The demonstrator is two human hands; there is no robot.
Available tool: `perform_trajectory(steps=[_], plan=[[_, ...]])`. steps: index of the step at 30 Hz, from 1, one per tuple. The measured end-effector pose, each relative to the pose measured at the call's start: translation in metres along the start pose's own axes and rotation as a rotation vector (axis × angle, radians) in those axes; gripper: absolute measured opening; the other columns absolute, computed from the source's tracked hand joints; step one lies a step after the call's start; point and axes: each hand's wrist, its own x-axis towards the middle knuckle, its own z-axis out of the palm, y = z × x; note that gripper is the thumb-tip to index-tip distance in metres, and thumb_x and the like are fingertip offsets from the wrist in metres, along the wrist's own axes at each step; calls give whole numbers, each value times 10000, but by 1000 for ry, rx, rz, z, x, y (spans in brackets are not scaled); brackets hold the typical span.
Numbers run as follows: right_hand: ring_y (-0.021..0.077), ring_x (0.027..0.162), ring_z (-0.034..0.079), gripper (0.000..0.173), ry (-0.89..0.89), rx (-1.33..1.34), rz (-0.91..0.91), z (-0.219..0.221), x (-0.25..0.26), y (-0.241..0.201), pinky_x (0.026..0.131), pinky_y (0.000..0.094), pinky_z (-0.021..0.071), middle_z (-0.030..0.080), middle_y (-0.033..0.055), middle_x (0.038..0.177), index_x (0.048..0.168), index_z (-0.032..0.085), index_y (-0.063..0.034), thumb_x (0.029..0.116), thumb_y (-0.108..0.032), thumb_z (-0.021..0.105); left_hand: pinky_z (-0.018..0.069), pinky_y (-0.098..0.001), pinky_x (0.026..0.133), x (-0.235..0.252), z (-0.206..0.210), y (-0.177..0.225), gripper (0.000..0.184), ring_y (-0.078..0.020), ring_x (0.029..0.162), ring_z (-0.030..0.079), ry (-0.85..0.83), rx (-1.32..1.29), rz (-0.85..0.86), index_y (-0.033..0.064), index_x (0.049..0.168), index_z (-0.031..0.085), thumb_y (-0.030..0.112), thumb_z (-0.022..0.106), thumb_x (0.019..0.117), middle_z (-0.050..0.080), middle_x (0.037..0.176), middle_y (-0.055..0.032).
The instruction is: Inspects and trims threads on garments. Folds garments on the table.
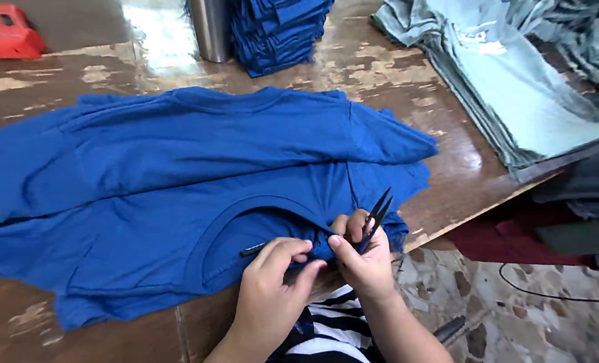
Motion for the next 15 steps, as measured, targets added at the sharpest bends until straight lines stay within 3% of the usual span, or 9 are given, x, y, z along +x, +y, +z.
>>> perform_trajectory(steps=[4, 7, 10, 15], plan=[[-22, 729, 555, 175, -75, -182, -35, -9, 3, -5, 649, 136, 467, 593, -67, 797, 877, 546, -141, 905, -30, 678, 569, -147, 816, 1, -5, 4, 80, -19, 858, 694, -49, 122, 32, 32, 940, 728, 101, 688, 936, 743, 896, -29], [64, 688, 536, 214, -393, -651, -137, -37, 9, -20, 640, 185, 453, 559, 59, 730, 824, 549, -24, 954, -153, 659, 567, -138, 771, -7, -12, 11, 86, -4, 839, 669, -137, -47, -43, 30, 980, 684, 110, 658, 961, 717, 938, -28], [103, 570, 466, 477, -581, -1002, -171, -55, 12, -41, 523, 249, 394, 481, 28, 640, 787, 532, -77, 1004, -498, 596, 581, -165, 781, -15, -18, 21, 55, -20, 872, 674, -179, -138, -63, 57, 987, 658, 105, 661, 960, 708, 949, -18], [183, 520, 503, 521, -625, -1199, -234, -46, 4, -49, 463, 331, 404, 501, 40, 617, 806, 567, -96, 1040, -550, 465, 537, -192, 828, -17, -17, 28, 20, -50, 915, 667, -123, 48, 43, 112, 951, 677, 132, 681, 952, 735, 937, 22]])
